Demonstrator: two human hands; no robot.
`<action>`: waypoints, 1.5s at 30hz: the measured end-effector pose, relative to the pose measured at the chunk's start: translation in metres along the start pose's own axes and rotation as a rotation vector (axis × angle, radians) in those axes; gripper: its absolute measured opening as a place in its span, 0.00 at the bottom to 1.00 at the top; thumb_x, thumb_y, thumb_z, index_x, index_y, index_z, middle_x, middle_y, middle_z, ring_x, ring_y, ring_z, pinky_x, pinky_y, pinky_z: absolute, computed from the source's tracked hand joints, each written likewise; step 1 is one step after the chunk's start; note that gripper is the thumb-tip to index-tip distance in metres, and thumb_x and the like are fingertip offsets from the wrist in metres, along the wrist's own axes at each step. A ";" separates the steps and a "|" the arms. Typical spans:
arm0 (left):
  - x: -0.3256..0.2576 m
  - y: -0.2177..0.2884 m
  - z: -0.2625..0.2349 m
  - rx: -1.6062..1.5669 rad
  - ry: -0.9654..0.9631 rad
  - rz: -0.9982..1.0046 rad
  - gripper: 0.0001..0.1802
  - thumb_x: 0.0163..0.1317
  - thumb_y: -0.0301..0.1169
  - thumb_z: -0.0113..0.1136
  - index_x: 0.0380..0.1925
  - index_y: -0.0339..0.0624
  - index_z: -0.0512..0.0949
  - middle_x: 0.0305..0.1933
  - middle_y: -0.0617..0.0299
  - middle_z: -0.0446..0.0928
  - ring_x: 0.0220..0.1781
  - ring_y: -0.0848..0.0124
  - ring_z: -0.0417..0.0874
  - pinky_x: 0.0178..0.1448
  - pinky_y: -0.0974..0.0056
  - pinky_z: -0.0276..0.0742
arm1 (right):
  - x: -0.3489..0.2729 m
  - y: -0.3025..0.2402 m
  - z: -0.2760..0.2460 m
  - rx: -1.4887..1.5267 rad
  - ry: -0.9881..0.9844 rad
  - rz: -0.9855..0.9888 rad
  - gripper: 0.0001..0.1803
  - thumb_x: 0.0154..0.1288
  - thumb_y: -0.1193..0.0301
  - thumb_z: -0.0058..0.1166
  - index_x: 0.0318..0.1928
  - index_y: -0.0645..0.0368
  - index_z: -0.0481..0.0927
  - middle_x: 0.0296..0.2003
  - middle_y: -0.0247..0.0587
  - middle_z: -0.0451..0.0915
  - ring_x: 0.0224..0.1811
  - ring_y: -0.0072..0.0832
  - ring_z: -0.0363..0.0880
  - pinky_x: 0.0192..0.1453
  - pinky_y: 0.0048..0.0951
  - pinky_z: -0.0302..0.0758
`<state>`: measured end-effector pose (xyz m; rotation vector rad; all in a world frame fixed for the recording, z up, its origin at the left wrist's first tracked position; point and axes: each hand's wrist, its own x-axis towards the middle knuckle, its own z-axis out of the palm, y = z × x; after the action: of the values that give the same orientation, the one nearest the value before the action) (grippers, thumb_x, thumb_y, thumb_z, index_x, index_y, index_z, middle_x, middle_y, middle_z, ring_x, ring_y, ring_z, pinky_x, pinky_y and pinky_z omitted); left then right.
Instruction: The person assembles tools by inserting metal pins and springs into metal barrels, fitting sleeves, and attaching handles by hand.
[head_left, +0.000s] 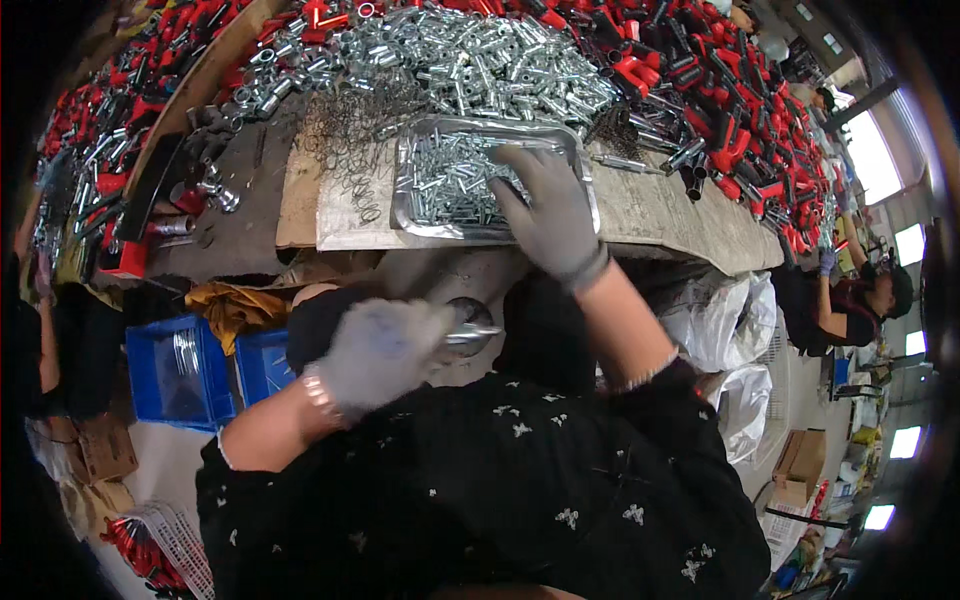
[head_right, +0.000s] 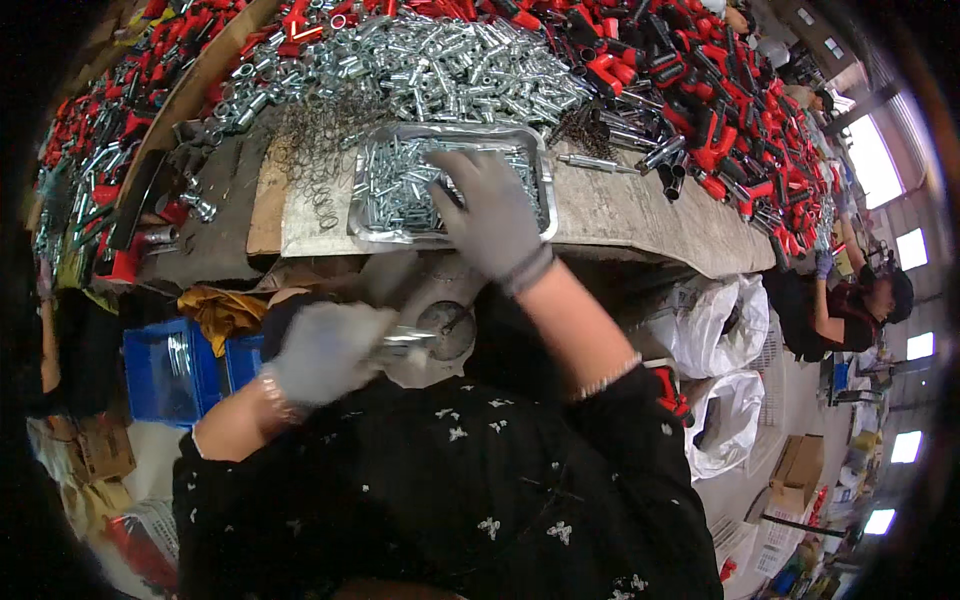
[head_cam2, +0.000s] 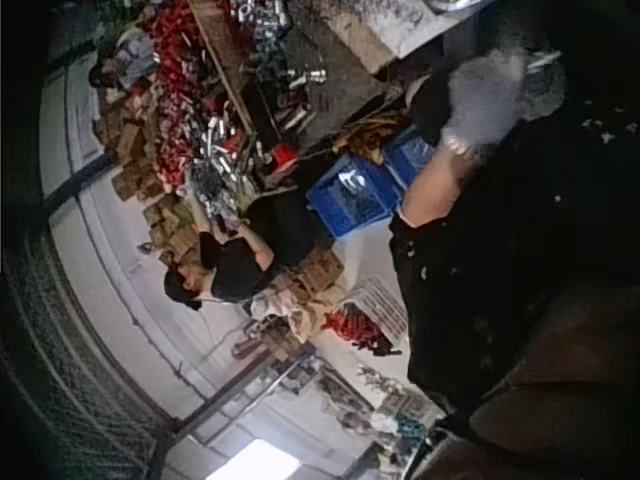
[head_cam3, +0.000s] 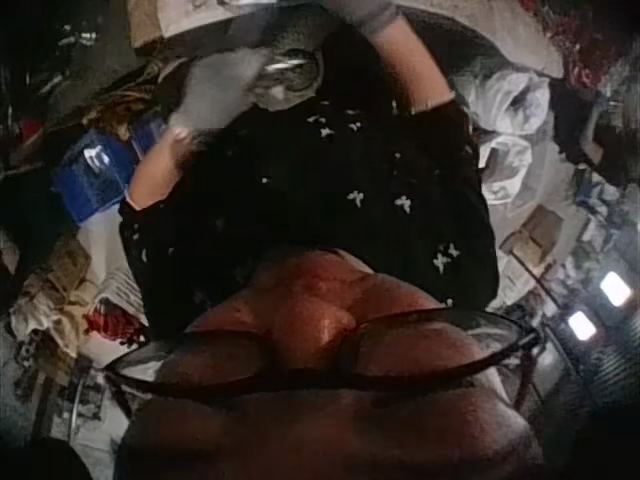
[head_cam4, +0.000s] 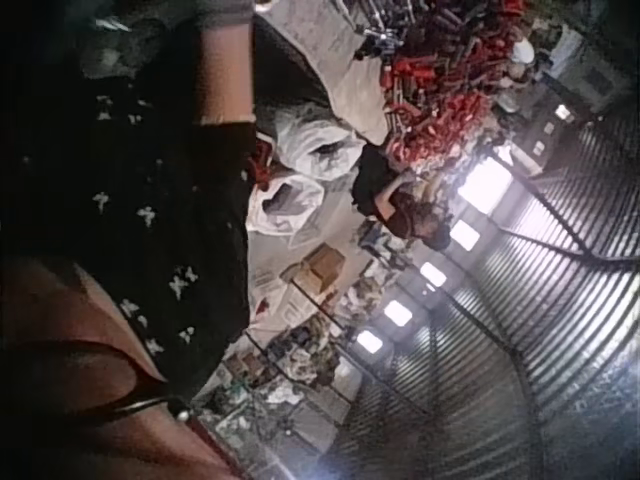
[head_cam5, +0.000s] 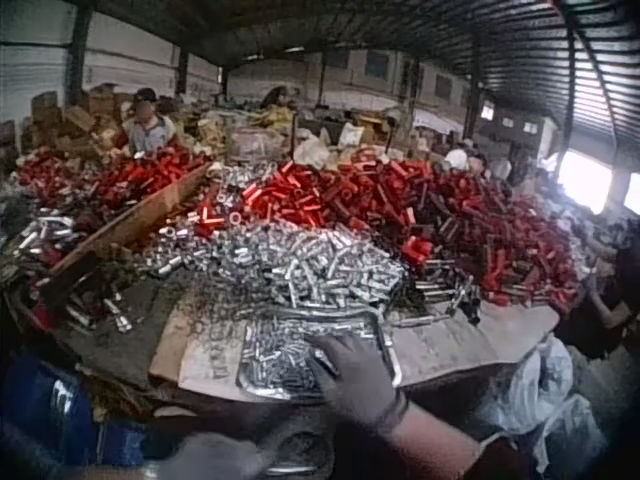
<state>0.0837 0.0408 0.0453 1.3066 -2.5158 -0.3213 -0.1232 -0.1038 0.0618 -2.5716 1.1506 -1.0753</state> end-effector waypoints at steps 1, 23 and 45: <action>-0.004 -0.002 0.032 0.053 -0.173 -0.054 0.14 0.56 0.38 0.66 0.38 0.42 0.77 0.33 0.55 0.81 0.35 0.55 0.84 0.38 0.52 0.78 | 0.022 0.013 0.009 -0.017 -0.058 -0.138 0.18 0.62 0.70 0.58 0.54 0.53 0.79 0.46 0.44 0.80 0.51 0.44 0.77 0.58 0.44 0.72; 0.075 -0.047 -0.029 -0.516 0.559 -0.358 0.20 0.61 0.30 0.63 0.55 0.46 0.80 0.53 0.54 0.75 0.50 0.64 0.80 0.51 0.62 0.78 | 0.032 0.035 -0.015 0.904 -0.267 0.699 0.18 0.76 0.61 0.47 0.52 0.63 0.79 0.38 0.35 0.82 0.26 0.16 0.74 0.29 0.20 0.72; 0.183 -0.030 -0.040 0.213 0.131 -0.437 0.19 0.56 0.41 0.69 0.46 0.48 0.83 0.57 0.51 0.73 0.52 0.55 0.82 0.54 0.54 0.80 | -0.003 0.067 -0.062 0.685 -0.470 0.446 0.19 0.68 0.60 0.55 0.53 0.60 0.82 0.45 0.56 0.83 0.50 0.47 0.82 0.53 0.40 0.78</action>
<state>0.0201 -0.1291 0.1000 1.8952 -2.1855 -0.0515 -0.2051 -0.1384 0.0805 -1.7804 0.9444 -0.5716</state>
